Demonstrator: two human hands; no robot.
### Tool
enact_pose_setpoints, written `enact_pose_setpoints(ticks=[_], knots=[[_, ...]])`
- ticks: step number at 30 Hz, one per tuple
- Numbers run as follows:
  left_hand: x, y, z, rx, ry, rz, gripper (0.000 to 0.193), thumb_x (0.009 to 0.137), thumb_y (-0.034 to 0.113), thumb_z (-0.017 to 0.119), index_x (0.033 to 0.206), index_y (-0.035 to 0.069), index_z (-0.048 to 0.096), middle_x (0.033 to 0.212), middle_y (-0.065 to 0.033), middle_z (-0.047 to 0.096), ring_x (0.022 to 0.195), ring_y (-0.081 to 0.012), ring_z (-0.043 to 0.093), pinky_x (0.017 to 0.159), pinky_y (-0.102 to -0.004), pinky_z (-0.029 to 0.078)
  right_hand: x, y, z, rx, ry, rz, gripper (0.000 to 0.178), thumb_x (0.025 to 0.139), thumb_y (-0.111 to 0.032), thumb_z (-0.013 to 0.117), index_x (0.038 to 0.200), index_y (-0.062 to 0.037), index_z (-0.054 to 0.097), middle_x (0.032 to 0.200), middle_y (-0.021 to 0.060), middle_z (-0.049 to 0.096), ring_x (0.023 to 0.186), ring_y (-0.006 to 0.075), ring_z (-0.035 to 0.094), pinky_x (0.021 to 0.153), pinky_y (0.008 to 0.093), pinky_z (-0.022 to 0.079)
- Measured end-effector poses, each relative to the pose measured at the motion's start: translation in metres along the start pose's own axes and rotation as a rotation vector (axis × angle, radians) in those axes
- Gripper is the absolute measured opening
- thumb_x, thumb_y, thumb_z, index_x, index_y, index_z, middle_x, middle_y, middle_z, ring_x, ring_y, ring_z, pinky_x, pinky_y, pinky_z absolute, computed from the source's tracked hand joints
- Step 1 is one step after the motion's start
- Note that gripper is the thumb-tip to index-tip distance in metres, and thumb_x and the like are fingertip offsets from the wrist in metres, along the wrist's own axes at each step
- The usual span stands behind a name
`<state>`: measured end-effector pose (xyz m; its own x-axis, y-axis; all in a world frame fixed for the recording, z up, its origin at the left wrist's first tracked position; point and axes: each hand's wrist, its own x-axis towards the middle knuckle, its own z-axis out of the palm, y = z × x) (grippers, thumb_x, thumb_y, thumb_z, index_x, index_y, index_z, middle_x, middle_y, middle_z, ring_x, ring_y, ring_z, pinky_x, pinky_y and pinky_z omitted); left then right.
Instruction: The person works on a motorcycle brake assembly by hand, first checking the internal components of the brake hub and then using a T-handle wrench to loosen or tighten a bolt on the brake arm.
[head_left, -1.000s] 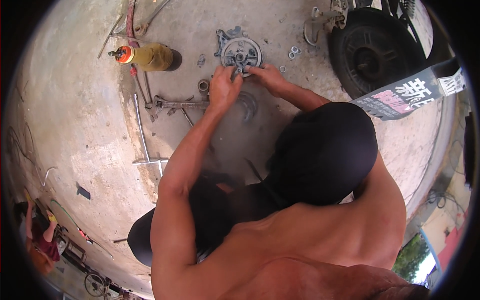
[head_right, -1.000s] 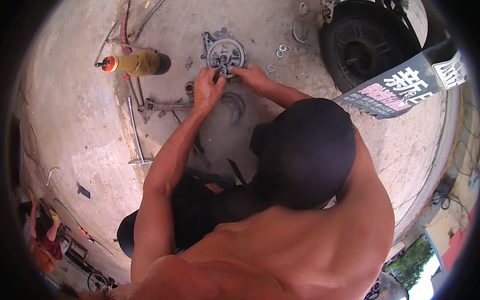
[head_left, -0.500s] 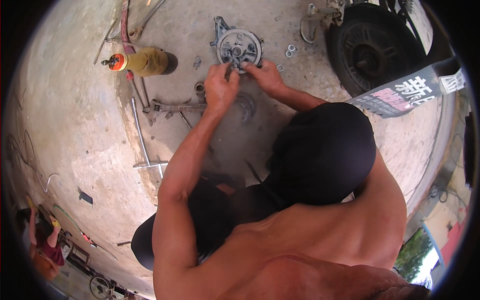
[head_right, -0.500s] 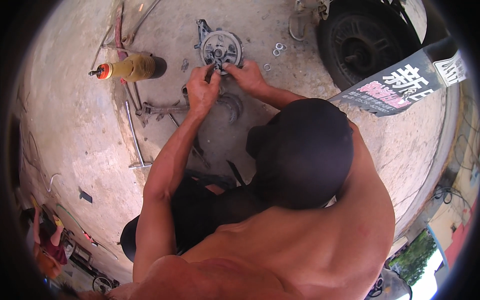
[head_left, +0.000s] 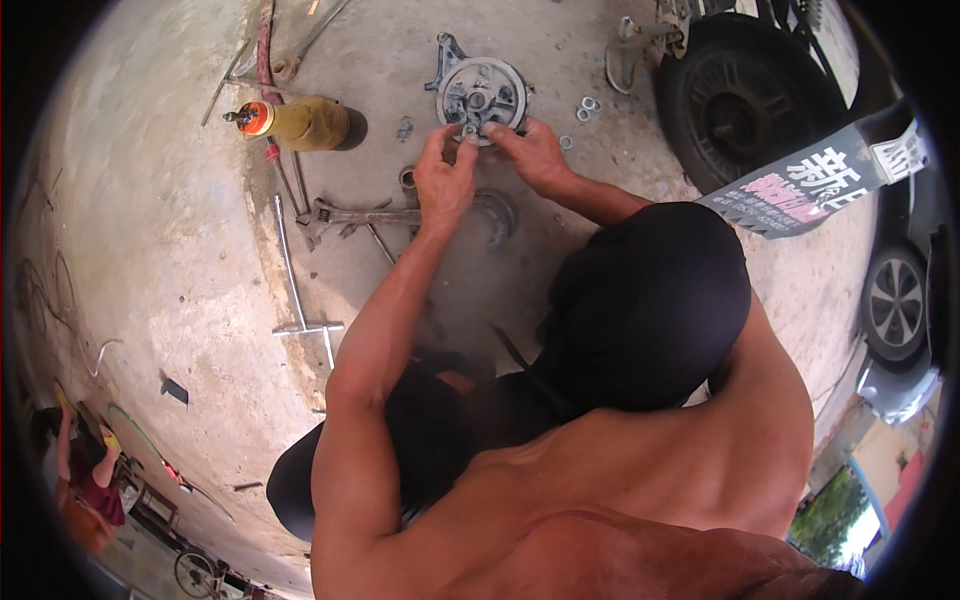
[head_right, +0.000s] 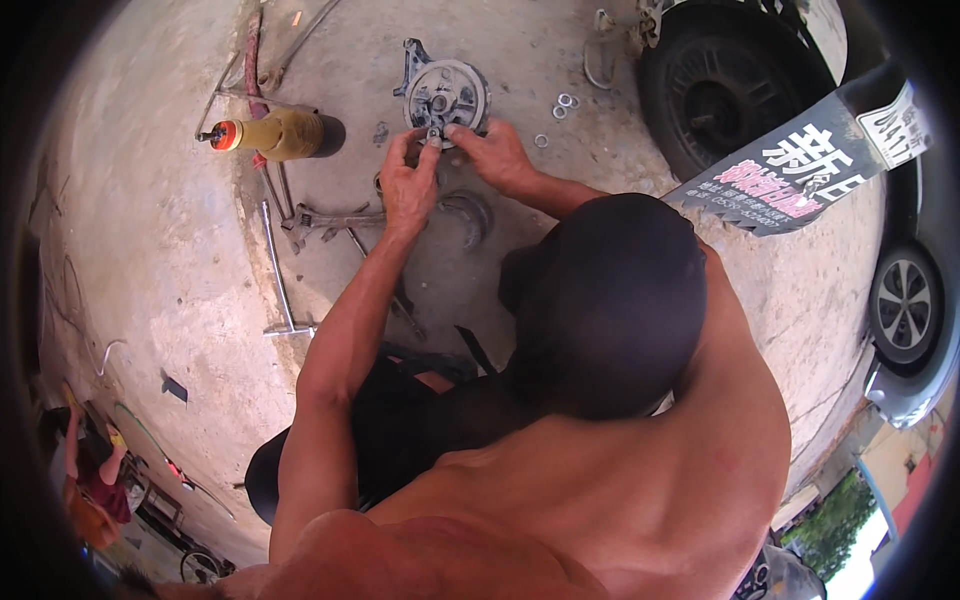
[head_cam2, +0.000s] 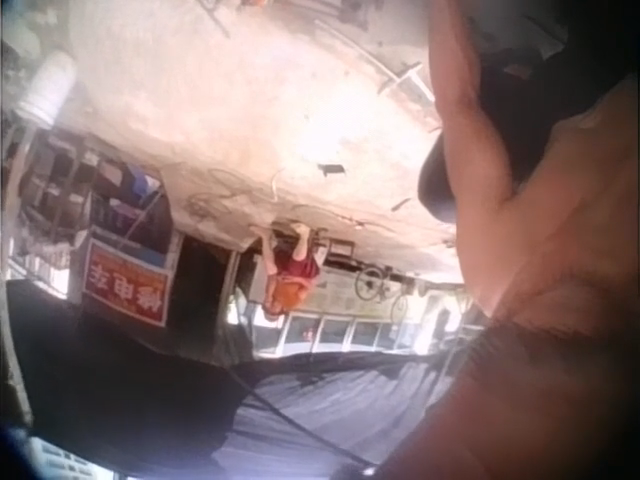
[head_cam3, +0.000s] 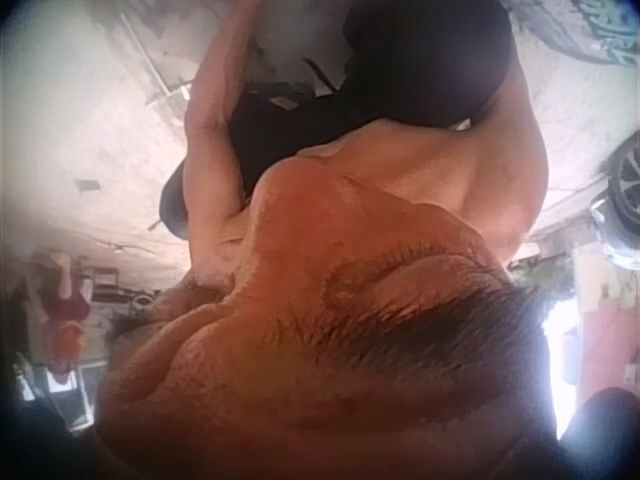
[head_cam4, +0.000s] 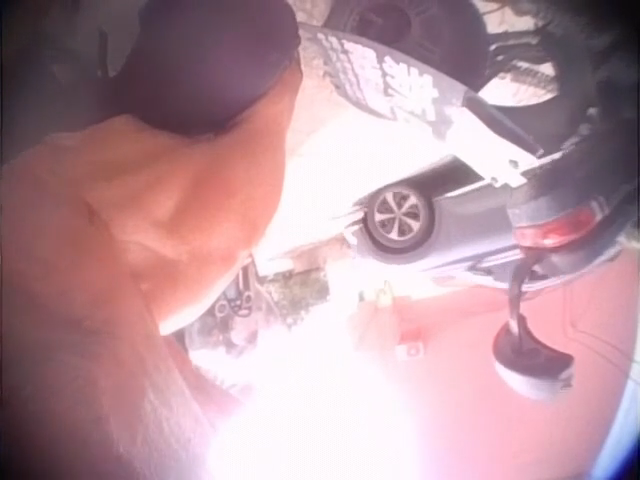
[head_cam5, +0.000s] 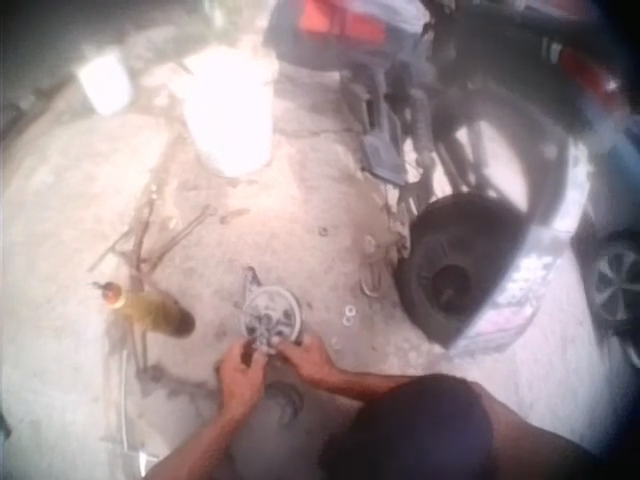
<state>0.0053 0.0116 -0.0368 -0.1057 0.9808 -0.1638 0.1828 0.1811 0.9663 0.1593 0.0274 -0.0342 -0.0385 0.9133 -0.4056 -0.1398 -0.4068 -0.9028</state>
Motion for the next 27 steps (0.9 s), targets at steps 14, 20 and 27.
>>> enact_pose_setpoints(ticks=[14, 20, 27], knots=[[0.039, 0.101, -0.044, -0.249, 0.076, 0.218, 0.028, 0.092, 0.011, 0.072, 0.116, -0.001, 0.063, 0.088, -0.0001, 0.063, 0.077, -0.0062, 0.056, 0.066, -0.0226, 0.046, 0.005, -0.124, 0.041, -0.089, -0.124, -0.299, 0.027, 0.096, -0.024, 0.069, 0.109, 0.0003, 0.071, 0.095, 0.0032, 0.072, 0.081, 0.0105, 0.065, 0.067, 0.0284, 0.055], [0.049, 0.191, -0.074, -0.331, 0.15, 0.42, 0.028, 0.091, 0.007, 0.073, 0.116, 0.001, 0.063, 0.09, -0.0009, 0.065, 0.079, -0.0054, 0.059, 0.067, -0.021, 0.048, -0.008, -0.229, 0.065, -0.253, -0.286, -0.616, 0.026, 0.095, -0.025, 0.072, 0.108, -0.0015, 0.071, 0.091, 0.001, 0.071, 0.08, 0.0071, 0.062, 0.067, 0.027, 0.052], [0.063, 0.315, -0.151, -0.513, 0.178, 0.792, 0.028, 0.091, 0.009, 0.075, 0.113, -0.001, 0.062, 0.087, -0.0008, 0.065, 0.072, -0.0056, 0.059, 0.062, -0.0216, 0.047, -0.025, -0.347, 0.123, -0.282, -0.55, -0.842, 0.031, 0.095, -0.011, 0.063, 0.121, 0.0064, 0.063, 0.107, 0.0098, 0.072, 0.095, 0.0125, 0.065, 0.082, 0.0305, 0.054]])
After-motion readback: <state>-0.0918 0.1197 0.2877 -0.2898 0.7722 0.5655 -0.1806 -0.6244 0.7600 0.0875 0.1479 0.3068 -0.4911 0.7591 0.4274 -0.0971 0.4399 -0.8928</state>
